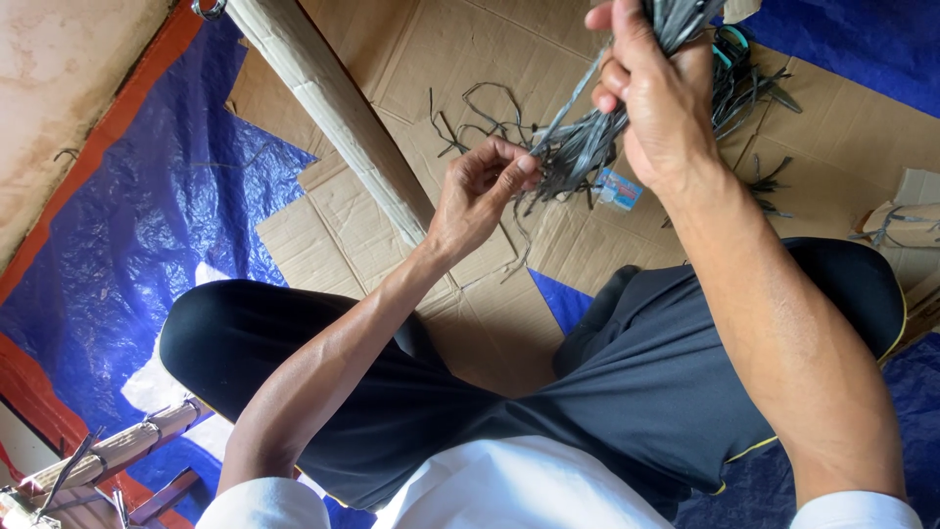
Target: The person organizes and ties a group of synthetic strips into a bundle.
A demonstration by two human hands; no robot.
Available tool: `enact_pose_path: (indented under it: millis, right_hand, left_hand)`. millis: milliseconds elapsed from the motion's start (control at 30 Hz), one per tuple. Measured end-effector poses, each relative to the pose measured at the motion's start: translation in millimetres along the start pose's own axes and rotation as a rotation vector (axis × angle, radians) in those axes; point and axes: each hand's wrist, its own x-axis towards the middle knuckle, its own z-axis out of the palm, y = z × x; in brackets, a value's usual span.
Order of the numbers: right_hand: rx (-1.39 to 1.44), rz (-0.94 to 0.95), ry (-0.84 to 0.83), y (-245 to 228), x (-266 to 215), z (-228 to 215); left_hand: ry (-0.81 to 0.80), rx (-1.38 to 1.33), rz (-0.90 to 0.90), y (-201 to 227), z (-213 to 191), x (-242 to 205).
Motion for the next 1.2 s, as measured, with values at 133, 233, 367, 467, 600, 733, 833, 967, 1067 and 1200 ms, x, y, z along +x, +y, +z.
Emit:
enact_pose_path:
  millis: [133, 233, 367, 467, 600, 733, 833, 967, 1067, 1200]
  right_hand:
    - [0.057, -0.013, 0.045, 1, 0, -8]
    - [0.059, -0.022, 0.031, 6, -1, -13]
    - [0.134, -0.025, 0.007, 13, -1, -17]
    - [0.104, -0.089, -0.012, 8, -2, -12]
    - [-0.051, -0.230, -0.144, -9, -5, 7]
    - [0.107, -0.077, -0.205, -6, -6, 7]
    - [0.153, 0.006, -0.231, -5, -6, -6]
    - [0.130, 0.044, -0.141, -25, -6, -14]
    - [0.077, 0.022, -0.132, -32, 4, -40]
    - [-0.007, -0.152, -0.111, -40, 6, -77]
  left_hand:
    - [0.013, 0.070, -0.057, -2, 1, -1]
    - [-0.014, 0.054, -0.038, -3, 0, -1]
    - [0.009, 0.272, -0.058, -1, -2, 0]
    - [0.104, 0.500, 0.122, 14, 0, 6]
    - [0.122, 0.623, 0.411, 41, 14, 21]
    - [-0.005, 0.440, 0.440, 38, 37, 48]
    - [-0.182, 0.204, 0.305, 5, 47, 60]
    - [-0.157, 0.443, -0.035, -17, 59, 42]
    - [-0.077, 0.588, 0.101, -78, 39, 25]
    - [0.007, 0.892, -0.176, -250, -50, -16]
